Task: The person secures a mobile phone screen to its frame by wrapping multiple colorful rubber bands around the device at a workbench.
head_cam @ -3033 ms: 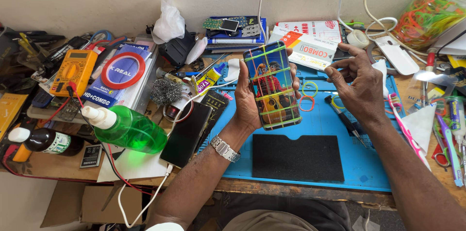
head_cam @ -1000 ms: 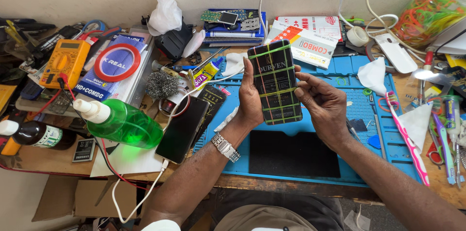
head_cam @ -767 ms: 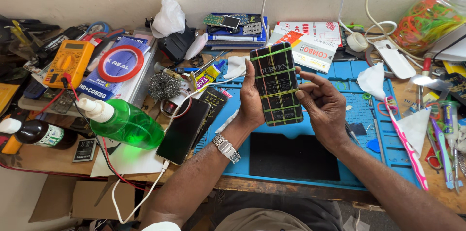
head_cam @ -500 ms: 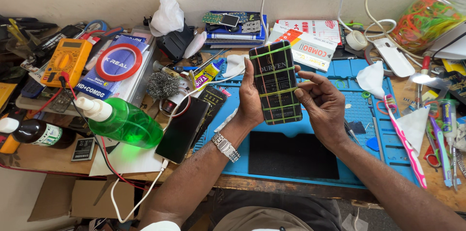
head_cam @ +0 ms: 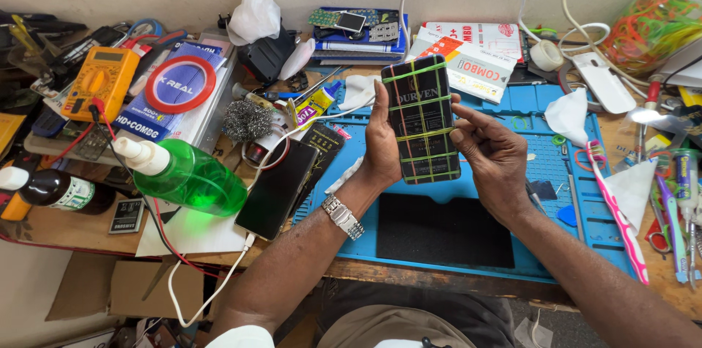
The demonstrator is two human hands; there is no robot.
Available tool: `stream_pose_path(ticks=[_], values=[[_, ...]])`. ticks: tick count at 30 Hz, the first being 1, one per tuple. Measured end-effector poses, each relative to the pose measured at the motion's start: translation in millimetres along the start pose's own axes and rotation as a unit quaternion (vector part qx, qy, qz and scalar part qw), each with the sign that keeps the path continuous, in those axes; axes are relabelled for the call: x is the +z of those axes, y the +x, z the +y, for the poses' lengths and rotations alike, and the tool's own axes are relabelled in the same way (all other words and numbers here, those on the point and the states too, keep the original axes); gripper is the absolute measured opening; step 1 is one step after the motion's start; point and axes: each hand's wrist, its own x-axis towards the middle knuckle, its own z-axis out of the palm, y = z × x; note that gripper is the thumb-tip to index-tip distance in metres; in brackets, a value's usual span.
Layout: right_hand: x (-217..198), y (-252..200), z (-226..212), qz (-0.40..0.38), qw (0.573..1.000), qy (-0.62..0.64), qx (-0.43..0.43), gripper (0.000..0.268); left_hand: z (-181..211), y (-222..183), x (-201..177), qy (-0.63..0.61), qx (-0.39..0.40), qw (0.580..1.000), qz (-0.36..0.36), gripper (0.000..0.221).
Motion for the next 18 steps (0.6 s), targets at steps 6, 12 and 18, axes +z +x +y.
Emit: stream_pose_path(ticks=[6,12,18], values=[[2.4,-3.0,2.2,0.012,1.000,0.026,0.009,0.039,-3.6,-2.5,-1.5,0.004,0.012,1.000,-0.004,0.086],[4.0,0.5,-2.4,0.013,0.999,0.015,0.026,0.039,-0.6,0.2,-0.3,-0.004,0.008,1.000,0.012,0.085],[3.0,2.5,0.4,0.013,1.000,0.009,0.019,0.038,-1.0,1.2,-2.2,-0.006,0.003,1.000,-0.003,0.083]])
